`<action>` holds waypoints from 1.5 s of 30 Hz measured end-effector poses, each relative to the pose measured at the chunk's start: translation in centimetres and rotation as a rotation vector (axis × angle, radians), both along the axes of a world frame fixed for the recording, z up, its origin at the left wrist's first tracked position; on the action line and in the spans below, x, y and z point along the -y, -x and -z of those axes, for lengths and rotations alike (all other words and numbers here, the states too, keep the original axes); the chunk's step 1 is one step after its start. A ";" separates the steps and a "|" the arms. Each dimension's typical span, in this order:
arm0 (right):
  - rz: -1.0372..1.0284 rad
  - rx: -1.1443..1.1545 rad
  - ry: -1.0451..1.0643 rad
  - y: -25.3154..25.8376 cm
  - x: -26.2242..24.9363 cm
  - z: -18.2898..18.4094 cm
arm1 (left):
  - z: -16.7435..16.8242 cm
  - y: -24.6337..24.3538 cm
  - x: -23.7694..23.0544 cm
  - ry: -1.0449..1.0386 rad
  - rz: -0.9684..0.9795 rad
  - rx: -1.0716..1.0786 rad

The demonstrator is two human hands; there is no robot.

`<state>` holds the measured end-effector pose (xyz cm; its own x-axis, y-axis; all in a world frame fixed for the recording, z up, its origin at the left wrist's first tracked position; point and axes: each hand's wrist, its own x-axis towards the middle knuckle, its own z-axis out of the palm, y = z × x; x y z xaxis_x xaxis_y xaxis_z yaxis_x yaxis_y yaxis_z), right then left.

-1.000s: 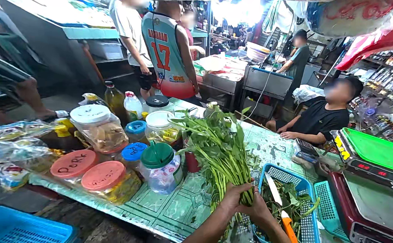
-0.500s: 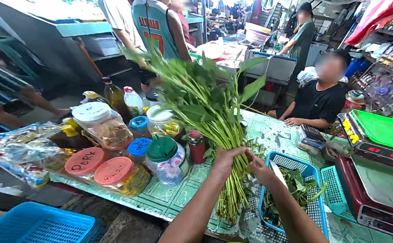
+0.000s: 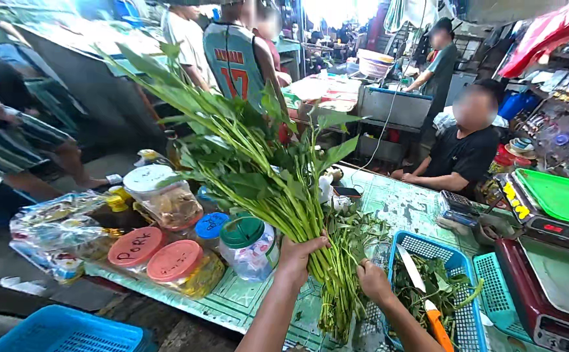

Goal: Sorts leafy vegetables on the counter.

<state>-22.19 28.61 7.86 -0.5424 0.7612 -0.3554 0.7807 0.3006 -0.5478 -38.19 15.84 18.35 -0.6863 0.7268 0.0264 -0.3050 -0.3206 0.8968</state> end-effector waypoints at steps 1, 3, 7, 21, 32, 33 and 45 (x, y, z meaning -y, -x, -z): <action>0.033 -0.071 -0.052 -0.5 0.2 -1.7 | 0.5 -0.3 0.0 -0.007 0.022 0.024; 0.092 -0.273 -0.196 -1.5 0.7 -3.8 | 1.6 -1.3 0.0 -0.008 0.074 0.087; 0.160 -0.768 -0.305 -2.2 1.7 -3.8 | 4.3 -4.0 -0.8 0.043 0.185 0.225; 0.008 -0.839 -0.603 -1.0 2.9 -2.9 | 7.3 -6.6 -1.4 0.152 0.243 0.277; 0.240 -0.399 0.137 -0.9 -1.2 3.4 | 3.3 -1.6 0.7 0.100 -0.013 -0.040; 0.223 -0.275 0.176 -0.7 -1.0 4.5 | 2.7 -1.3 1.0 0.082 -0.027 -0.055; 0.262 -0.337 0.064 -0.7 0.5 4.9 | 4.5 -1.5 1.1 0.044 0.011 0.046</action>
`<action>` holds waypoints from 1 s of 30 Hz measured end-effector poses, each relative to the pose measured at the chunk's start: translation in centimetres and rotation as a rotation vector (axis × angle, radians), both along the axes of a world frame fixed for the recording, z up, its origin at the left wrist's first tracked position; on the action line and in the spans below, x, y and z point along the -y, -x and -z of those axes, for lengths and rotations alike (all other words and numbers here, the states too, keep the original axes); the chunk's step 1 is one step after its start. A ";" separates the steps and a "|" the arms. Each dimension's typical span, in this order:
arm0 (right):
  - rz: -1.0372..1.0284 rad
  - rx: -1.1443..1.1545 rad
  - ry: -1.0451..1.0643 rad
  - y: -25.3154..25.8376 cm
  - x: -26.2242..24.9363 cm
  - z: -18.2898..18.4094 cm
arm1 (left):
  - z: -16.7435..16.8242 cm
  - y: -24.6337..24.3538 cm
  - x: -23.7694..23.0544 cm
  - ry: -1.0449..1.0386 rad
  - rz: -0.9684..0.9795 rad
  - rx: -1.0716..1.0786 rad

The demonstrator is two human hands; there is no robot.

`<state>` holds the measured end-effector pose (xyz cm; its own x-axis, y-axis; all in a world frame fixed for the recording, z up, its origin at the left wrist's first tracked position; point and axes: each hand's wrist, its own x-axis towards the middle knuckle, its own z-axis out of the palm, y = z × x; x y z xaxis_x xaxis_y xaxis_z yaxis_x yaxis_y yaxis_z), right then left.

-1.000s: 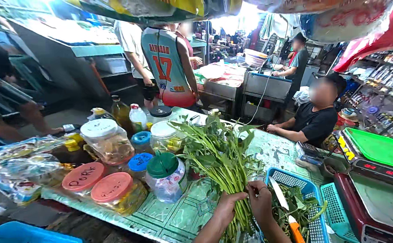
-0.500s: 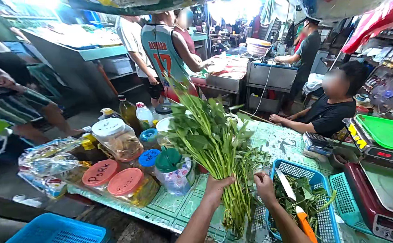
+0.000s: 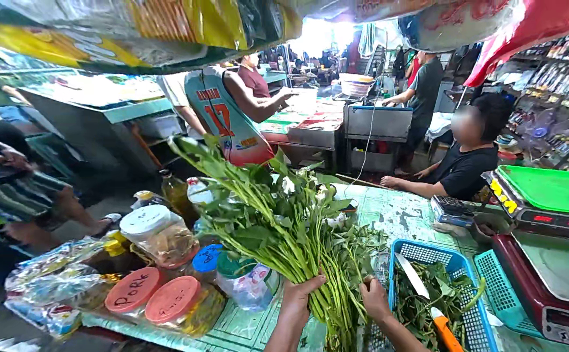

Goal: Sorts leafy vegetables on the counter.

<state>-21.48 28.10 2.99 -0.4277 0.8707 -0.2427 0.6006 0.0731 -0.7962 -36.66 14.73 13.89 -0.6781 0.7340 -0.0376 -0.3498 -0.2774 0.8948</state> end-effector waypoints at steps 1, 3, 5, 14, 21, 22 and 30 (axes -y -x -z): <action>0.024 -0.084 -0.036 -0.3 0.0 -1.0 | 0.3 -0.4 -0.2 0.004 0.002 0.027; 0.060 -0.214 -0.105 -0.7 0.2 -3.0 | 0.9 -1.2 -0.9 0.014 0.014 0.085; 0.076 -0.293 -0.183 -0.9 0.7 -4.4 | 1.2 -2.3 -1.6 0.043 0.033 0.128; 0.033 -0.484 -0.519 -1.5 3.2 -6.8 | 2.0 -6.8 -3.2 0.196 0.144 0.217; -0.032 -0.419 -0.740 -2.7 4.1 -7.0 | 2.0 -6.8 -3.9 0.152 0.194 0.240; -0.056 -0.398 -0.756 -2.9 3.9 -7.4 | 1.9 -6.8 -4.0 0.143 0.195 0.236; -0.269 -0.483 -1.180 -2.7 -2.4 -9.9 | 1.0 -7.4 -3.4 0.083 0.385 0.234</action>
